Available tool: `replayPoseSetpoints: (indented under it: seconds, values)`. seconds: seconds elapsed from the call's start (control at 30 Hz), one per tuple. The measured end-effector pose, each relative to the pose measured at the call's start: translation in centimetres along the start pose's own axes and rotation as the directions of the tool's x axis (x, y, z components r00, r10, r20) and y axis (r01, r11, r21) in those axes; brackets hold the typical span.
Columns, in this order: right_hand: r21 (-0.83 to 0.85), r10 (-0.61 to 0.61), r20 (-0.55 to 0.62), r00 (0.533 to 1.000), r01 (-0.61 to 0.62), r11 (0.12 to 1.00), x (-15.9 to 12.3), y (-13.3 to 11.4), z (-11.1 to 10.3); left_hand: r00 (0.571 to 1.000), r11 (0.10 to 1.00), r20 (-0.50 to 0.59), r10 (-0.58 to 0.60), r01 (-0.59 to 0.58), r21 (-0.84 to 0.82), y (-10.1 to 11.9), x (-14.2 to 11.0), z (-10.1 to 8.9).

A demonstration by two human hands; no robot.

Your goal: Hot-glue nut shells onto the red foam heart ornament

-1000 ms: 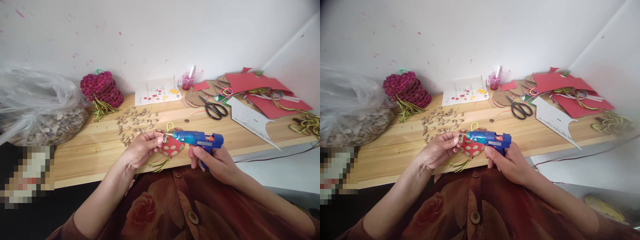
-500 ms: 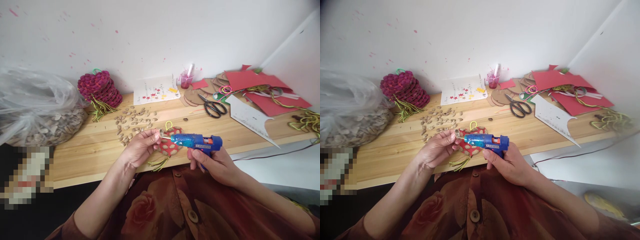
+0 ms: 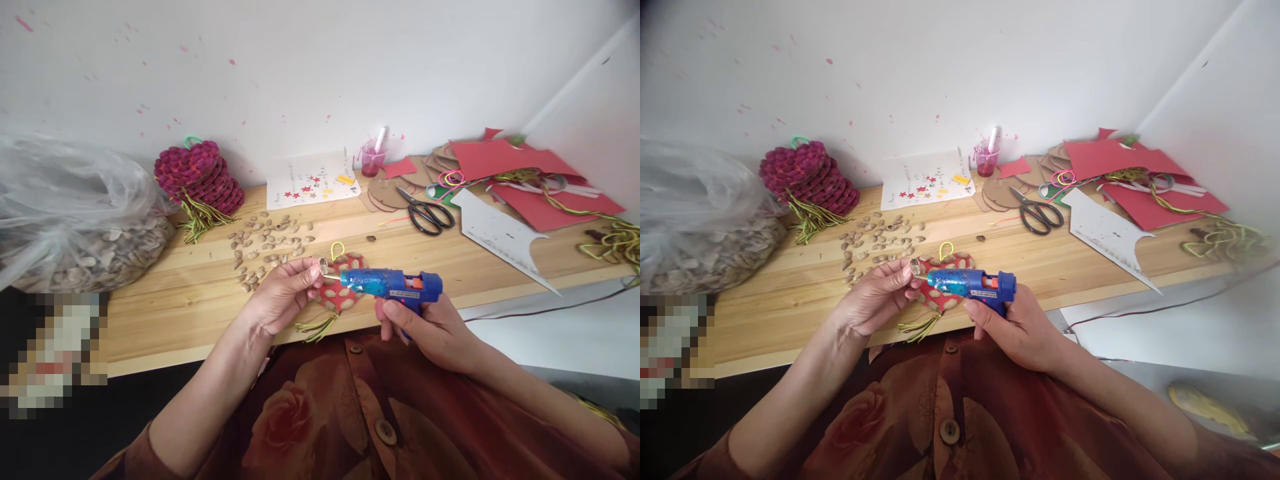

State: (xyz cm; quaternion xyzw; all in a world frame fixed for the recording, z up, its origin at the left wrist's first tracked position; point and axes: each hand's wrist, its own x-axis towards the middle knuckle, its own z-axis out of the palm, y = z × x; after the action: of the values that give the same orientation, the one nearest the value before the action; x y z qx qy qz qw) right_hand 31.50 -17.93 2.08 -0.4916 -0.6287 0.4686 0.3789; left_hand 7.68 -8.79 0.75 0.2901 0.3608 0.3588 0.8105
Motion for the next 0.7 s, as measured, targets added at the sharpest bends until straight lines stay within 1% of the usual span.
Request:
replayPoseSetpoints:
  seconds: [0.7]
  values:
    - [-0.024, 0.025, -0.031, 0.999, -0.026, 0.999, -0.16, 0.14, -0.16, 1.000, 1.000, -0.003, 0.001, -0.001, 0.013, -0.13, 0.05, -0.07]
